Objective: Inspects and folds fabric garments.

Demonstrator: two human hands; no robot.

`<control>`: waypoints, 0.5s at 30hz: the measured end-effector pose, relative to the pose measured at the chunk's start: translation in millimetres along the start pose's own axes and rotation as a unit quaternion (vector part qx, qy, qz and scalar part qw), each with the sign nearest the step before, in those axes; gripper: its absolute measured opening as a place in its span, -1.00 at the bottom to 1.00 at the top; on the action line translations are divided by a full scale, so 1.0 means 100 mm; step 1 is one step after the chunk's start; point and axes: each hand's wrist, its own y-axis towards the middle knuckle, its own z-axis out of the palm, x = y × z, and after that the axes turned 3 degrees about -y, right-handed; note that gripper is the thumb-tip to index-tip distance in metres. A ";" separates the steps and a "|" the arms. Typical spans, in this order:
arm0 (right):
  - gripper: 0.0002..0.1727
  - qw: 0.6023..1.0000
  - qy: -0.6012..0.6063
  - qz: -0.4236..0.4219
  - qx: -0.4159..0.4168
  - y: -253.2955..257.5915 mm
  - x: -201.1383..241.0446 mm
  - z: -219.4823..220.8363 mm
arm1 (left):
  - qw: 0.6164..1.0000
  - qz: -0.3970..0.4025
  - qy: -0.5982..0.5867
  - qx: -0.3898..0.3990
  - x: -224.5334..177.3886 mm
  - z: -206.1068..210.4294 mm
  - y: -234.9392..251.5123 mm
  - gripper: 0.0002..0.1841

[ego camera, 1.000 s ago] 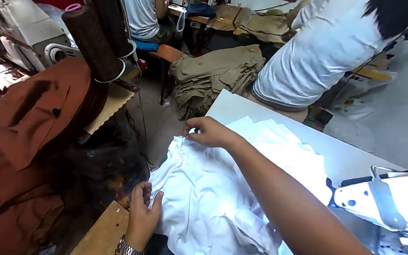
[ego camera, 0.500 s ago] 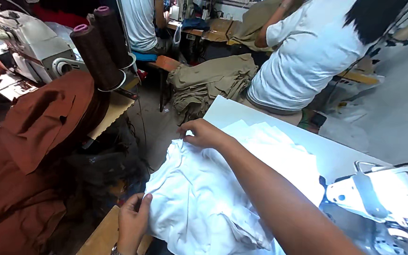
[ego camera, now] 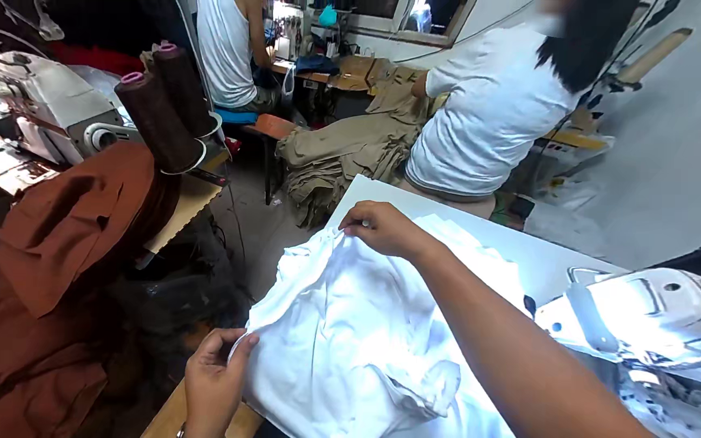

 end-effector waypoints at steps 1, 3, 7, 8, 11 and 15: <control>-0.83 1.000 0.015 0.012 -0.005 -0.04 0.00 0.00 | 1.000 -0.008 -0.016 0.008 -0.01 -0.01 0.00 -0.94; -0.82 0.998 0.054 0.025 -0.019 -0.11 -0.01 0.01 | 0.999 -0.032 -0.033 0.023 -0.04 -0.03 -0.01 -0.90; -0.86 0.997 0.064 -0.037 -0.036 -0.21 -0.07 0.02 | 0.993 -0.096 -0.057 0.031 -0.15 -0.06 0.02 -0.85; -0.87 0.996 0.057 -0.050 -0.041 -0.24 -0.07 0.01 | 0.991 -0.112 -0.070 0.035 -0.19 -0.06 0.02 -0.85; -0.89 0.995 0.068 -0.042 -0.056 -0.36 -0.05 -0.09 | 0.984 -0.129 -0.104 0.058 -0.30 -0.05 0.01 -0.84; -0.89 0.988 0.119 -0.040 -0.086 -0.64 -0.05 -0.25 | 0.974 -0.071 -0.165 0.138 -0.35 -0.06 -0.02 -0.87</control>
